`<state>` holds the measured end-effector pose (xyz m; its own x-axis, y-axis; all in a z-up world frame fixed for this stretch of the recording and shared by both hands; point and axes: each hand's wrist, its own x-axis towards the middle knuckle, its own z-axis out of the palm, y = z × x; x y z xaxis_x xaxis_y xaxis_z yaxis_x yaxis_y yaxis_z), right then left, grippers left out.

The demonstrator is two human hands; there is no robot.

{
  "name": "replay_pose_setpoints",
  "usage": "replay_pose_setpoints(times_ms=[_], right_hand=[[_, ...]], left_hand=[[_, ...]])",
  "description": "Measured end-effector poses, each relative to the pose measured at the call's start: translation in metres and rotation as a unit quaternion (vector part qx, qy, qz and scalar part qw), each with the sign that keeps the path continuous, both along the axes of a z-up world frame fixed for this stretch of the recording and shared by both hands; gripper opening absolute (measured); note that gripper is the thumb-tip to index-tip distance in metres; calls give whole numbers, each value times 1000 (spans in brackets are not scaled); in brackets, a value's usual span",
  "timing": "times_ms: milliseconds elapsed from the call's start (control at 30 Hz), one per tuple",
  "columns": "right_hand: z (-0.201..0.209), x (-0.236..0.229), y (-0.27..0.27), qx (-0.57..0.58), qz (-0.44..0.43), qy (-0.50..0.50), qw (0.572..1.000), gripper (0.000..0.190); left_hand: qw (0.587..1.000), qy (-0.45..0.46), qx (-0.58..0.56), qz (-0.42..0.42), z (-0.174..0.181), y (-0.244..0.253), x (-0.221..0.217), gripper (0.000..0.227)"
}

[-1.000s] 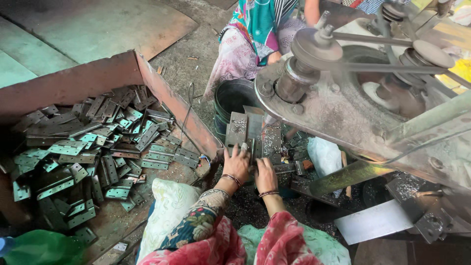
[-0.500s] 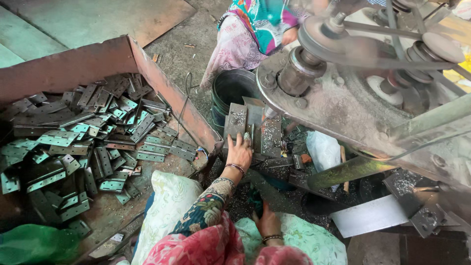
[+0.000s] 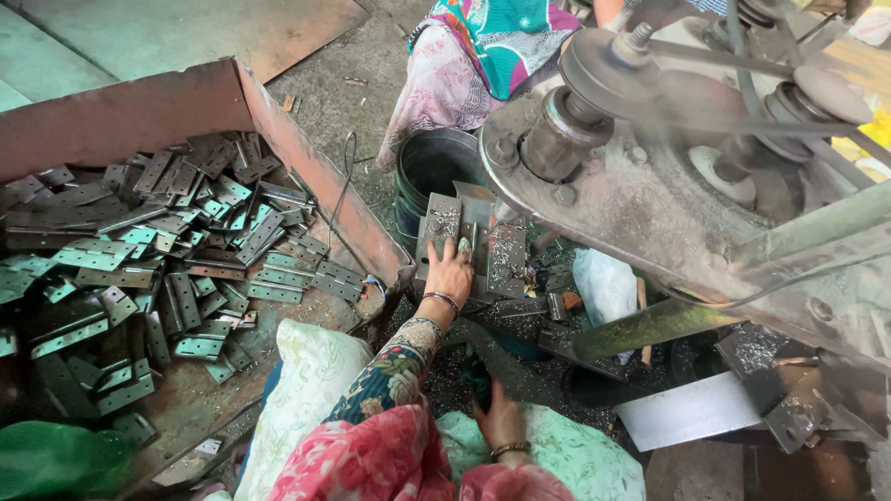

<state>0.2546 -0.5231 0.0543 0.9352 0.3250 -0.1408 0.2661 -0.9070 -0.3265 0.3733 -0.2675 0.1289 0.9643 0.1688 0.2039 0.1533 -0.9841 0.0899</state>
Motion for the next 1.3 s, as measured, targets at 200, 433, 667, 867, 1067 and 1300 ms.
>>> replay_pose_setpoints(times_ms=[200, 433, 667, 867, 1067, 1300], right_hand=[[-11, -11, -5, -3, -10, -15, 1000, 60], [29, 25, -5, -57, -7, 46, 997, 70], [0, -6, 7, -6, -38, -9, 999, 69], [45, 19, -4, -70, -7, 36, 997, 68], [14, -1, 7, -37, -26, -21, 999, 69], [-33, -2, -11, -14, -22, -31, 999, 72]], left_hand=[[997, 65, 22, -17, 12, -4, -18, 41], [995, 104, 8, 11, 33, 14, 15, 43], [1000, -1, 28, 9, 16, 6, -7, 49], [999, 53, -11, 0, 14, 4, -6, 45], [996, 85, -23, 7, 22, 7, 16, 40], [999, 6, -5, 50, 42, 4, -7, 55]])
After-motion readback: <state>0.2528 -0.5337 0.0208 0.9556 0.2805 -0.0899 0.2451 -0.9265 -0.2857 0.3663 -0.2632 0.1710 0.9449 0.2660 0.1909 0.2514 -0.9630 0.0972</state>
